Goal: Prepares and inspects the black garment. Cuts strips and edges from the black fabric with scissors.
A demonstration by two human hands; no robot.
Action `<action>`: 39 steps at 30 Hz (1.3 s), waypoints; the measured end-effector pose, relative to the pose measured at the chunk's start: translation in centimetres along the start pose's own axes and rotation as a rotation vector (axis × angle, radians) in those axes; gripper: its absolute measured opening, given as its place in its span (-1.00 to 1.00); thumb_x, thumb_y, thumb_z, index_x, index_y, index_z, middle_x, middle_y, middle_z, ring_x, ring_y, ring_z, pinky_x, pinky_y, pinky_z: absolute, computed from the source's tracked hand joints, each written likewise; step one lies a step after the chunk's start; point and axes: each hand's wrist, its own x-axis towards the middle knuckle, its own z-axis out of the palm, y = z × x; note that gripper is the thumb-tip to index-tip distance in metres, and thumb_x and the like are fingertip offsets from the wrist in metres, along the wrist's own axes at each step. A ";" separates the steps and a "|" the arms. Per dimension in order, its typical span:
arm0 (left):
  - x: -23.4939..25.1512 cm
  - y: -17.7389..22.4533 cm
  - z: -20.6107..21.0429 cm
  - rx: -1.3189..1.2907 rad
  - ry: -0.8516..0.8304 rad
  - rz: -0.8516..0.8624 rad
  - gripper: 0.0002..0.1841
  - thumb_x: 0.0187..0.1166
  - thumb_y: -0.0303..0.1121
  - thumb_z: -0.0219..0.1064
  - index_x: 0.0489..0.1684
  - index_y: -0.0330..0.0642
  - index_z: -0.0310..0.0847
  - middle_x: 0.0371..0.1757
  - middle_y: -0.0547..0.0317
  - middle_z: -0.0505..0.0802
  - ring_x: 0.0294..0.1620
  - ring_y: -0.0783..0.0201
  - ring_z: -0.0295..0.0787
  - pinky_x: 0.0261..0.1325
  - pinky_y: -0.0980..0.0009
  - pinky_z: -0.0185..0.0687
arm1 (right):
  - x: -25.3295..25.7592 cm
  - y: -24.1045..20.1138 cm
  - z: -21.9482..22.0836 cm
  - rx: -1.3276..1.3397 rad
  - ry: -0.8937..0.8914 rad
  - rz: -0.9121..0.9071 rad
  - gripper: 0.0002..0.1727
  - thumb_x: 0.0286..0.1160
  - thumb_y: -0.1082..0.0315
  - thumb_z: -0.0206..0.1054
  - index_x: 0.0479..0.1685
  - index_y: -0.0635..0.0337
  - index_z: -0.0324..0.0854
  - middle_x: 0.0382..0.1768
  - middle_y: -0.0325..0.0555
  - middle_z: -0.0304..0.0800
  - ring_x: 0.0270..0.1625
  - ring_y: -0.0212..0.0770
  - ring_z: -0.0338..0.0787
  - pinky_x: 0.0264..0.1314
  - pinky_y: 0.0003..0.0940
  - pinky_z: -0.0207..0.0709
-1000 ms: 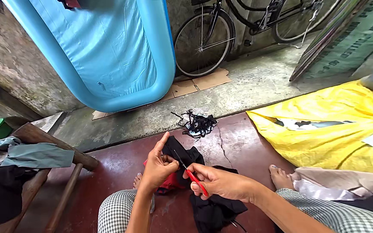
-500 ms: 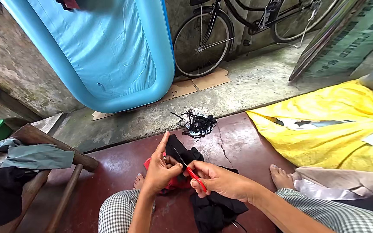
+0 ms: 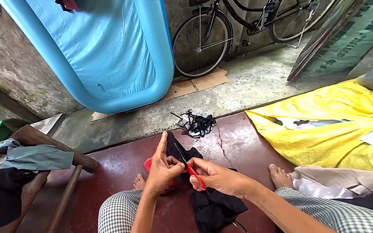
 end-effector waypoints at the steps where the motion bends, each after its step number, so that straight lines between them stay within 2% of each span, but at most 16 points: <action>1: 0.0 0.0 0.0 -0.012 0.002 0.001 0.28 0.07 -0.76 0.55 0.91 0.44 -0.06 0.77 0.08 0.32 -0.38 0.10 0.82 -0.18 0.11 0.90 | 0.1 0.1 0.0 0.011 0.005 -0.014 -0.52 0.52 0.02 0.47 0.31 0.01 0.52 -0.26 -0.18 0.74 -0.23 -0.31 0.78 -0.09 -0.36 0.69; 9: -0.2 -0.2 0.0 0.013 -0.097 -0.004 0.30 0.11 -0.76 0.54 0.92 0.49 -0.12 0.83 0.19 0.24 -0.39 0.23 0.79 -0.23 0.26 0.85 | -0.1 -0.1 -0.3 -0.040 -0.005 -0.013 -0.47 0.51 -0.06 0.45 0.37 -0.07 0.47 -0.16 -0.20 0.77 -0.14 -0.33 0.77 -0.05 -0.37 0.64; 15: -0.2 -0.1 -0.1 -0.009 -0.103 0.009 0.30 0.08 -0.77 0.55 0.91 0.48 -0.10 0.82 0.16 0.25 -0.40 0.20 0.79 -0.23 0.23 0.87 | 0.0 -0.6 -0.3 0.014 0.050 -0.024 -0.58 0.50 0.09 0.46 0.24 0.04 0.55 -0.31 -0.16 0.75 -0.27 -0.29 0.79 -0.13 -0.37 0.71; 21: -0.4 -0.8 0.5 -0.003 -0.161 0.007 0.34 0.10 -0.78 0.57 0.93 0.45 -0.18 0.86 0.15 0.19 -0.41 0.18 0.81 -0.24 0.23 0.88 | -0.3 -0.8 -0.8 -0.027 0.040 0.015 -0.54 0.52 0.03 0.45 0.30 -0.03 0.50 -0.17 -0.18 0.79 -0.16 -0.30 0.80 -0.07 -0.38 0.68; 26: -0.3 -1.0 0.7 0.001 -0.155 -0.019 0.40 0.09 -0.75 0.60 0.94 0.49 -0.32 0.86 0.13 0.16 -0.38 0.13 0.83 -0.21 0.19 0.90 | -0.2 -1.0 -0.7 -0.011 0.111 0.032 -0.64 0.52 0.18 0.45 0.23 0.03 0.56 -0.25 -0.12 0.78 -0.28 -0.26 0.80 -0.17 -0.36 0.72; 30: -0.6 -1.5 1.1 0.002 -0.171 -0.034 0.42 0.12 -0.73 0.60 0.93 0.53 -0.44 0.88 0.15 0.10 -0.35 0.15 0.84 -0.20 0.20 0.91 | -0.5 -1.4 -1.0 -0.041 0.093 0.067 -0.61 0.55 0.11 0.43 0.25 0.00 0.52 -0.21 -0.14 0.79 -0.22 -0.27 0.82 -0.12 -0.36 0.72; 34: -0.4 -2.0 1.4 -0.011 -0.182 -0.045 0.45 0.10 -0.77 0.56 0.91 0.54 -0.51 0.86 0.11 0.14 -0.37 0.11 0.83 -0.23 0.17 0.90 | -0.5 -1.3 -1.2 -0.058 0.137 0.086 -0.61 0.54 0.13 0.43 0.26 0.01 0.53 -0.19 -0.13 0.79 -0.21 -0.27 0.82 -0.13 -0.36 0.72; 37: -0.1 -2.0 1.0 0.017 -0.189 -0.058 0.46 0.10 -0.77 0.55 0.91 0.54 -0.55 0.85 0.10 0.17 -0.34 0.14 0.83 -0.22 0.19 0.89 | -0.4 -1.5 -1.1 -0.064 0.191 0.092 -0.65 0.53 0.18 0.45 0.22 0.04 0.56 -0.26 -0.13 0.77 -0.29 -0.27 0.79 -0.20 -0.37 0.71; 39: 0.1 -1.7 0.3 0.065 -0.163 -0.072 0.38 0.17 -0.69 0.55 0.92 0.54 -0.46 0.79 0.12 0.31 -0.28 0.16 0.83 -0.20 0.21 0.87 | -0.4 -1.4 -1.2 -0.091 0.185 0.097 -0.64 0.53 0.19 0.44 0.22 0.04 0.57 -0.29 -0.14 0.77 -0.33 -0.29 0.78 -0.26 -0.41 0.68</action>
